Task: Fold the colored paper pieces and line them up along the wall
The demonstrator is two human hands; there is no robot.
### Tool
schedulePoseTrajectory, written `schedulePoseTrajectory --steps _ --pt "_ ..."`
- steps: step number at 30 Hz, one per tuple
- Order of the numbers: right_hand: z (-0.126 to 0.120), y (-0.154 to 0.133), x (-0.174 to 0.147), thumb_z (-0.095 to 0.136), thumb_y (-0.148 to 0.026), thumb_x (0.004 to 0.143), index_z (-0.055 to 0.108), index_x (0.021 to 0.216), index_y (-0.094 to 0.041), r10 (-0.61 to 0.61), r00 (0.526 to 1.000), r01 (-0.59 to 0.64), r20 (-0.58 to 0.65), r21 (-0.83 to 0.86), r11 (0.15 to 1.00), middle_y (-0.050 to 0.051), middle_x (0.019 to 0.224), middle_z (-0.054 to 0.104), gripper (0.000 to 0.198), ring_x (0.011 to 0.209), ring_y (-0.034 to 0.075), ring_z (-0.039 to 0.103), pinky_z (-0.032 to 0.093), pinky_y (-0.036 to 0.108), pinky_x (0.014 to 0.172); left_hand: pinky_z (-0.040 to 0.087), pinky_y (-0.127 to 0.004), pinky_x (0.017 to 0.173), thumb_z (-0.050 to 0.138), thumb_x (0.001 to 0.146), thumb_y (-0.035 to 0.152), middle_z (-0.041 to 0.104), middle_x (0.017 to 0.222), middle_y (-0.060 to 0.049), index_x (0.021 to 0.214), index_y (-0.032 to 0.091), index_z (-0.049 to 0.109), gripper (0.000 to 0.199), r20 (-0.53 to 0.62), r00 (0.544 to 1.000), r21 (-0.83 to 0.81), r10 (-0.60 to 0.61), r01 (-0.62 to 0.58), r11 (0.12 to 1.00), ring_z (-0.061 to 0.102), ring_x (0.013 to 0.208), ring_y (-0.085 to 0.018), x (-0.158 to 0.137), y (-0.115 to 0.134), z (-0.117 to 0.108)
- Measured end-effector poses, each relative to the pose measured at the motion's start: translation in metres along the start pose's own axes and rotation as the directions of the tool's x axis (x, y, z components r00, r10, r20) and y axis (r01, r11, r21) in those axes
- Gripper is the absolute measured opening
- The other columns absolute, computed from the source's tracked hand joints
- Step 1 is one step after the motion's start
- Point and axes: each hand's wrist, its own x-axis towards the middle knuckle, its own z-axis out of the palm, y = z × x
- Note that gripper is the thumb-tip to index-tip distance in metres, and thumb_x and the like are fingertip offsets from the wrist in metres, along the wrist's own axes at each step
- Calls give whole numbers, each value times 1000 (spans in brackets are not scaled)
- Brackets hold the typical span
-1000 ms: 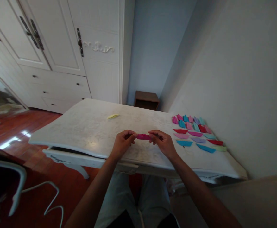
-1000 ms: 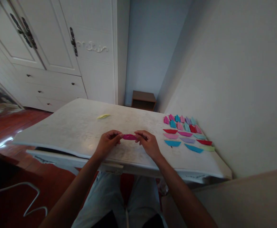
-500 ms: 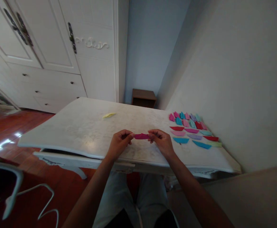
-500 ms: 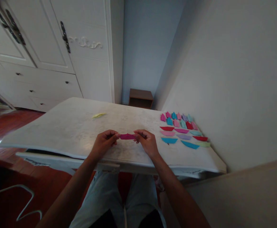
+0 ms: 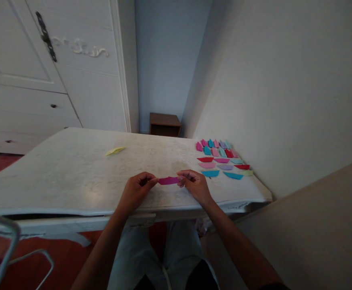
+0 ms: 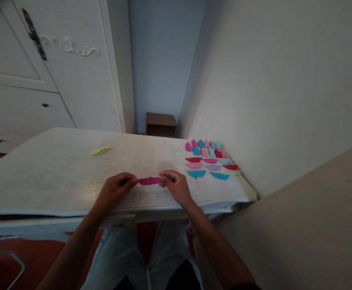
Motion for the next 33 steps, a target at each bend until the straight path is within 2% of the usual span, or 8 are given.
schedulePoseTrajectory --steps 4,11,15,18,21,24,30,33 --pt "-29 -4 -3 73 -41 73 73 85 -19 1 999 -4 -45 -67 998 1 61 68 26 55 16 64 52 29 57 42 -22 53 68 72 50 60 60 0 72 17 67 33 -51 998 -56 -29 26 998 53 56 -13 1 -2 -4" --pt "-113 -12 -20 67 -43 77 74 88 -18 -22 991 -24 -132 -333 943 2 66 67 29 56 13 55 44 26 54 45 -21 53 70 69 52 61 62 1 76 16 68 36 -87 992 -64 -93 88 994 53 55 -12 1 2 -7" --pt "-165 -13 -33 61 -43 78 73 89 -18 -58 978 -52 -200 -502 863 1 70 64 29 59 14 52 43 26 56 46 -21 53 71 65 52 63 63 0 74 17 68 36 -117 985 -53 -126 120 991 54 55 -13 1 6 -7" --pt "-207 -10 -42 55 -40 80 70 88 -18 -59 955 -134 -291 -601 788 1 67 62 28 57 15 50 42 27 55 47 -22 53 72 62 53 64 64 0 74 18 69 37 -128 982 -41 -140 136 990 56 56 -13 1 6 -6" --pt "-241 -2 -46 50 -31 80 68 82 -19 -75 936 -204 -344 -704 680 2 72 66 21 65 18 57 46 29 63 47 -21 53 72 61 53 65 64 1 74 18 69 37 -133 979 -34 -152 148 988 56 57 -13 2 5 -6" --pt "-257 9 -42 47 -21 78 66 76 -20 -74 923 -273 -378 -777 567 5 79 69 19 76 21 61 47 32 72 47 -20 55 73 60 54 66 66 0 77 18 69 40 -135 976 -29 -172 170 985 57 58 -13 1 5 -7" --pt "-258 25 -23 44 -10 80 70 83 -16 -159 895 -361 -416 -887 288 14 87 69 27 84 24 62 46 35 79 46 -20 56 73 60 56 66 67 0 80 16 70 44 -154 971 9 -180 184 983 56 58 -12 2 4 -6" --pt "-261 27 -20 42 -10 83 71 90 -14 -227 882 -367 -413 -904 219 16 93 68 31 88 26 61 45 37 82 46 -20 56 73 60 56 66 69 0 80 17 70 44 -161 971 4 -179 182 983 57 59 -12 2 1 -6"
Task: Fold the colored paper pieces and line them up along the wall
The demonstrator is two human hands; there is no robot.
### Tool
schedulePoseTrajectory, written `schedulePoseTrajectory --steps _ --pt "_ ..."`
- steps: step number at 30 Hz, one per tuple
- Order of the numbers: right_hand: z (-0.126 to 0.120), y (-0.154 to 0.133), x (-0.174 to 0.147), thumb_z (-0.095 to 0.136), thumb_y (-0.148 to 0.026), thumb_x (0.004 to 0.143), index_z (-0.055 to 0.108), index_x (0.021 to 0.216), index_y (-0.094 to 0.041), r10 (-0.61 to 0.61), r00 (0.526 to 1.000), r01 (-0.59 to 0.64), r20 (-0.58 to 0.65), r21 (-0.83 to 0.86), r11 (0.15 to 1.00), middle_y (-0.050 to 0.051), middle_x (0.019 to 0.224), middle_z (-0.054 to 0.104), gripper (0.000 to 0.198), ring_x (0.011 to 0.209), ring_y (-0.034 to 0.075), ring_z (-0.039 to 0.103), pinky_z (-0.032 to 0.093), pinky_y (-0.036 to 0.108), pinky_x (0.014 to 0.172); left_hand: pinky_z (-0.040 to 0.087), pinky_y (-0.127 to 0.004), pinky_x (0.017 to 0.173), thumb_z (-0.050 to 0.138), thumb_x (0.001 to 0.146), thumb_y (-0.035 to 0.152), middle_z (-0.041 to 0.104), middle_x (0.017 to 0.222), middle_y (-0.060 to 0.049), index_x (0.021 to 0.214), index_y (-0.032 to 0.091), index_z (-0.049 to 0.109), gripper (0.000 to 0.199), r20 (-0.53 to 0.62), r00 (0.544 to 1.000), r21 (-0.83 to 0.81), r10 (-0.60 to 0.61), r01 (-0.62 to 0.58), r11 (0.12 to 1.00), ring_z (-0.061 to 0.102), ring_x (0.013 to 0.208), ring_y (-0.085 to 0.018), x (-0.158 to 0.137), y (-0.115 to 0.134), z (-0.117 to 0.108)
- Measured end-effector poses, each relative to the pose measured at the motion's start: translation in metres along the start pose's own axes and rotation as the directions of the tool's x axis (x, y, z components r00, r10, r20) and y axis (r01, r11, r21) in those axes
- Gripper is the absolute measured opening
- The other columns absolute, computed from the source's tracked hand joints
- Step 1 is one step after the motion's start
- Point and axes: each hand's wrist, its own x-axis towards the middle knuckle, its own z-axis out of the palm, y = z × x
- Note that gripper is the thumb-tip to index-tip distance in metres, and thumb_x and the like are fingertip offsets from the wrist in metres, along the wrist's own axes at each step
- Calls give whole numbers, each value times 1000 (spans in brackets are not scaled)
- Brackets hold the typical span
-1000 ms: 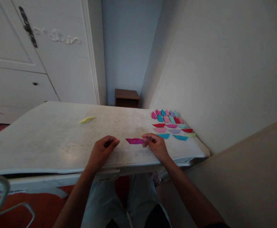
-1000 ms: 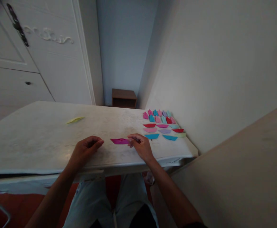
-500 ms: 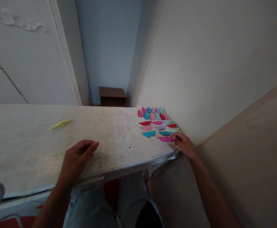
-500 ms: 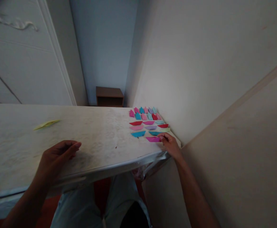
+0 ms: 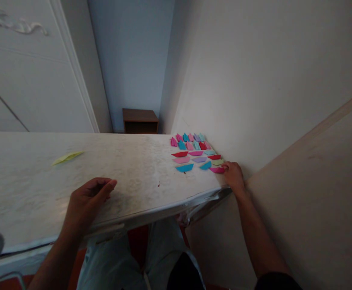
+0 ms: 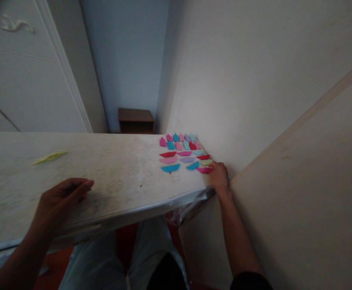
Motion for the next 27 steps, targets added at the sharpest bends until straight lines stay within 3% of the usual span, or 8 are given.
schedulePoseTrajectory --steps 5,10,17,22,27 --pt "0 4 -7 43 -12 85 70 98 -16 -114 989 122 -99 76 990 14 100 67 30 98 27 58 45 42 92 46 -20 55 73 58 56 66 66 0 78 17 70 43 -18 1000 6 -8 9 1000 56 57 -12 0 0 0" --pt "3 -1 -27 42 -24 91 69 109 -17 -276 961 272 12 144 951 14 117 64 33 114 27 55 44 45 102 47 -20 56 72 59 56 66 69 0 78 18 70 42 -30 1000 16 3 -2 1000 57 58 -12 -1 1 -1" --pt "-1 -6 -42 40 -29 93 62 127 -15 -298 953 287 51 157 945 17 131 58 43 126 28 51 40 49 108 48 -21 56 73 59 57 67 69 -1 79 18 70 44 -28 1000 39 2 -1 999 59 58 -13 -2 2 0" --pt "-8 -17 -35 41 -21 91 64 125 -14 -361 932 360 -12 110 926 16 137 54 41 128 27 49 39 46 109 49 -22 56 74 60 55 67 69 -1 79 17 70 42 -37 999 28 5 -4 1000 59 59 -14 -4 5 -1" --pt "-1 -33 -26 43 -14 88 67 121 -20 -446 892 443 67 54 895 13 135 58 41 130 28 46 33 53 109 50 -23 56 74 61 55 68 70 -3 79 17 70 42 -16 999 24 29 -29 999 61 61 -15 -3 5 -2"
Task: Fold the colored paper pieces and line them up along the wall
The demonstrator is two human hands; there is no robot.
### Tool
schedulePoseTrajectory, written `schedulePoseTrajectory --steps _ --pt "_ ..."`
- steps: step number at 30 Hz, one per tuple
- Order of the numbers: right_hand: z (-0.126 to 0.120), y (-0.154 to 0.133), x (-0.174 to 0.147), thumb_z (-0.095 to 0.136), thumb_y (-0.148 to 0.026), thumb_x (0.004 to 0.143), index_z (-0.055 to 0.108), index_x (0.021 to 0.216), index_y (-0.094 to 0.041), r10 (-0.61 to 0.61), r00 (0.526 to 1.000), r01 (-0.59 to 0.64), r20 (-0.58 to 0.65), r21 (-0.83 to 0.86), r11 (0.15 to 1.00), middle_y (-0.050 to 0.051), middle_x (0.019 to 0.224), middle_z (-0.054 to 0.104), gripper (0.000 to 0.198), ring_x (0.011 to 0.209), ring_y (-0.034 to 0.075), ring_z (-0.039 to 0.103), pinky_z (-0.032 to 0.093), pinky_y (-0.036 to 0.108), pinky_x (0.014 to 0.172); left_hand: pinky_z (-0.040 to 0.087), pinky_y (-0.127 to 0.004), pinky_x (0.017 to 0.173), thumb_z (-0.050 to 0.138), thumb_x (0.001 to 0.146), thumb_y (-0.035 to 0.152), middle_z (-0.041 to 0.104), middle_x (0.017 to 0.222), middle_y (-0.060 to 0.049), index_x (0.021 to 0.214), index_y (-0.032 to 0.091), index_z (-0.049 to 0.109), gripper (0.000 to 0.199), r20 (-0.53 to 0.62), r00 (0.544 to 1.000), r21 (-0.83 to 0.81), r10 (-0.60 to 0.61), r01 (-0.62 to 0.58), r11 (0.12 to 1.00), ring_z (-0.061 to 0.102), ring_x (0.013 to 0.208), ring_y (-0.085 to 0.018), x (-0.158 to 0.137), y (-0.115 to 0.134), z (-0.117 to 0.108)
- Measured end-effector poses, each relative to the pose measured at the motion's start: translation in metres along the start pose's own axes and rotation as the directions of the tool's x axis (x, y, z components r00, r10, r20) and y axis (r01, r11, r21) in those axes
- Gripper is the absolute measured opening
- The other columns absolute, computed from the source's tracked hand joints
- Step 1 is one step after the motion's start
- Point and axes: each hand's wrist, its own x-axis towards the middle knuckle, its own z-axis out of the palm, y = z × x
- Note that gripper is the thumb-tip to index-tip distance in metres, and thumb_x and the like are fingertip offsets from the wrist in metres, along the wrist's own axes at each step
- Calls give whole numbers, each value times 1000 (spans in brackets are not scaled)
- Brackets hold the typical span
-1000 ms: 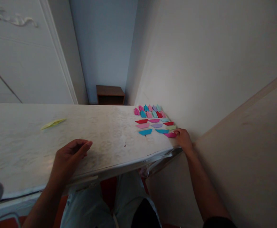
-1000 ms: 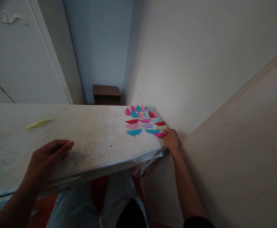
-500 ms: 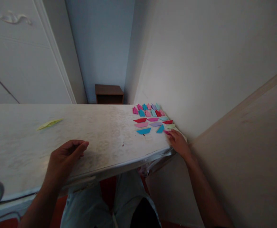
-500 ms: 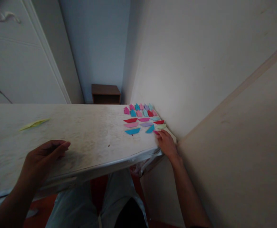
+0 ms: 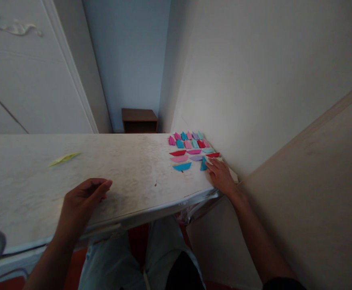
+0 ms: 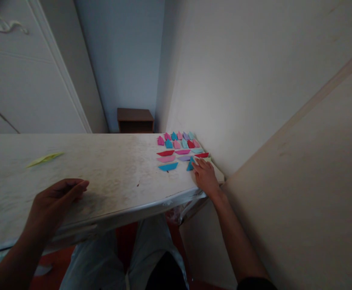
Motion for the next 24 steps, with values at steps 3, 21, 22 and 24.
schedulePoseTrajectory --steps 3,21,22,24 --pt "4 -10 2 46 -17 89 68 115 -25 -7 999 9 46 -47 999 11 127 64 35 128 30 46 26 59 108 49 -23 56 73 63 54 67 68 -2 79 17 70 41 -4 1000 16 7 -7 1000 60 60 -15 0 -1 0" --pt "11 -43 10 50 -36 94 64 125 -24 -59 998 59 -19 -11 998 13 113 59 36 109 27 50 37 43 96 49 -20 58 75 62 50 67 71 -1 80 17 70 38 -11 1000 -16 -16 15 1000 59 61 -13 -1 0 1" --pt "10 -44 10 50 -35 94 63 127 -23 -45 999 45 -30 -9 999 13 112 59 37 109 27 50 37 43 96 49 -20 58 75 62 50 67 70 -1 79 17 70 38 -14 1000 -11 -13 13 1000 59 61 -13 -1 1 1" --pt "8 -42 7 49 -34 93 60 129 -22 -8 998 7 -61 -7 1000 14 114 58 40 110 28 50 39 44 96 49 -21 57 75 61 51 67 69 -1 78 17 70 38 -16 1000 -15 -9 9 1000 59 60 -13 -1 3 2"
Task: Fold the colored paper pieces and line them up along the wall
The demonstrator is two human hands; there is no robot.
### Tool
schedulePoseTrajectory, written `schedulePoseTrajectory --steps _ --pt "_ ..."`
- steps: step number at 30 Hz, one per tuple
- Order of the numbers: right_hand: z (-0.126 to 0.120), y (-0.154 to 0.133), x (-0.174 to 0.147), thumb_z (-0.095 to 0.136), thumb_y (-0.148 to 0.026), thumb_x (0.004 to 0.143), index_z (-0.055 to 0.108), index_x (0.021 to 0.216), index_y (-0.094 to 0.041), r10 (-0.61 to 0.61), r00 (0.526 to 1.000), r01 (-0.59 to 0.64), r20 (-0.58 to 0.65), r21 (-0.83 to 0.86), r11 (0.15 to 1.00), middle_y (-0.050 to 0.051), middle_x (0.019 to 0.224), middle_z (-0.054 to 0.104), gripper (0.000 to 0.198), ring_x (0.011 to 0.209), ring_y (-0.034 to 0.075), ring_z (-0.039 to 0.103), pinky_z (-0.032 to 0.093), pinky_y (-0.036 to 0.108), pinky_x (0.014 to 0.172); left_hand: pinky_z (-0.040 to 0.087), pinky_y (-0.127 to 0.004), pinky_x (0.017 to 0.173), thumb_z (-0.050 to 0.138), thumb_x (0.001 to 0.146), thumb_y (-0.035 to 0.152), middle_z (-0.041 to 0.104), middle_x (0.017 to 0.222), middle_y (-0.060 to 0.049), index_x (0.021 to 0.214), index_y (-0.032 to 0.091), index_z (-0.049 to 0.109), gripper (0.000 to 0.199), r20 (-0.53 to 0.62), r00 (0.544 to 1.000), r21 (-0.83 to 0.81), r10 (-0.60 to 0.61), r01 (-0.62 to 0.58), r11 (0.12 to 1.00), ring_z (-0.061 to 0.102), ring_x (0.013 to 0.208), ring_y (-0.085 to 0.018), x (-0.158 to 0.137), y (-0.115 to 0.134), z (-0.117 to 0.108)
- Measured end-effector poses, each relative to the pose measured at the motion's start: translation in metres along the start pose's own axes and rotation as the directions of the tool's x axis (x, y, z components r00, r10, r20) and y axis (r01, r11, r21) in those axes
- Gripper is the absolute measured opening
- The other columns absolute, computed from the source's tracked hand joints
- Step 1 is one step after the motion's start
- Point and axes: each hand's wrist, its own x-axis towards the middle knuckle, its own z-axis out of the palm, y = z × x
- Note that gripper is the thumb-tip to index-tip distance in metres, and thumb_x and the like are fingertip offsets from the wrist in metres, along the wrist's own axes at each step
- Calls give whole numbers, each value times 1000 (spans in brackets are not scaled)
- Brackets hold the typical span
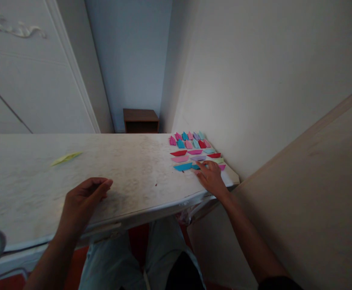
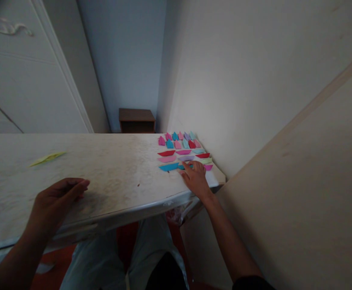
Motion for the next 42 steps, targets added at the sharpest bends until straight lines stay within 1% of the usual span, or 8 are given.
schedulePoseTrajectory --steps 5,10,13,26,30,34,38,42 --pt "-8 20 -15 48 -34 93 61 126 -20 120 991 -123 -56 -57 991 16 131 53 38 123 30 47 38 50 102 49 -21 57 75 59 52 67 70 -2 77 17 70 39 -2 1000 -31 -13 13 999 59 60 -13 1 -2 1" --pt "-10 49 -30 41 -37 96 62 125 -15 127 989 -124 73 -48 991 17 128 60 42 123 28 52 40 45 106 49 -20 57 75 59 53 69 73 -2 80 18 71 41 3 1000 -23 -28 28 999 60 61 -13 3 -6 0" --pt "-9 59 -35 39 -39 96 63 123 -13 120 990 -120 79 -5 993 19 128 62 44 124 29 53 40 47 107 48 -20 56 75 57 53 68 69 -1 77 18 71 41 -9 1000 -10 -28 28 1000 59 59 -13 2 -1 0" --pt "0 65 -29 41 -42 95 61 125 -10 178 984 -178 8 30 984 21 132 58 48 130 31 48 37 51 109 48 -20 56 76 57 50 67 67 0 75 17 71 38 -19 999 -23 -32 32 999 58 58 -12 -1 1 0" --pt "-12 40 -24 40 -44 96 63 123 -11 173 983 -166 -60 109 980 20 135 56 49 130 31 47 35 53 111 48 -21 57 76 61 50 66 68 0 78 18 70 37 1 1000 -29 -9 9 1000 58 59 -12 1 -4 -1" --pt "-20 -10 -16 45 -46 95 67 116 -21 125 989 -90 -79 351 932 12 129 62 40 124 26 54 40 48 108 48 -21 56 75 63 51 65 68 -1 77 17 69 37 22 1000 -63 9 -8 998 57 60 -13 1 -6 0" --pt "-18 -68 -1 51 -46 92 71 108 -24 66 997 -78 43 655 752 8 113 71 33 106 24 64 49 40 98 47 -22 55 71 69 49 60 63 0 75 17 67 33 72 996 -88 53 -46 995 55 58 -12 -3 -3 3" --pt "-5 -108 20 57 -47 87 73 98 -22 -23 978 -160 210 809 566 8 102 74 32 95 24 68 53 37 87 45 -22 53 69 74 48 61 65 -1 75 16 65 32 120 989 -154 90 -71 986 54 56 -11 -1 -9 2"
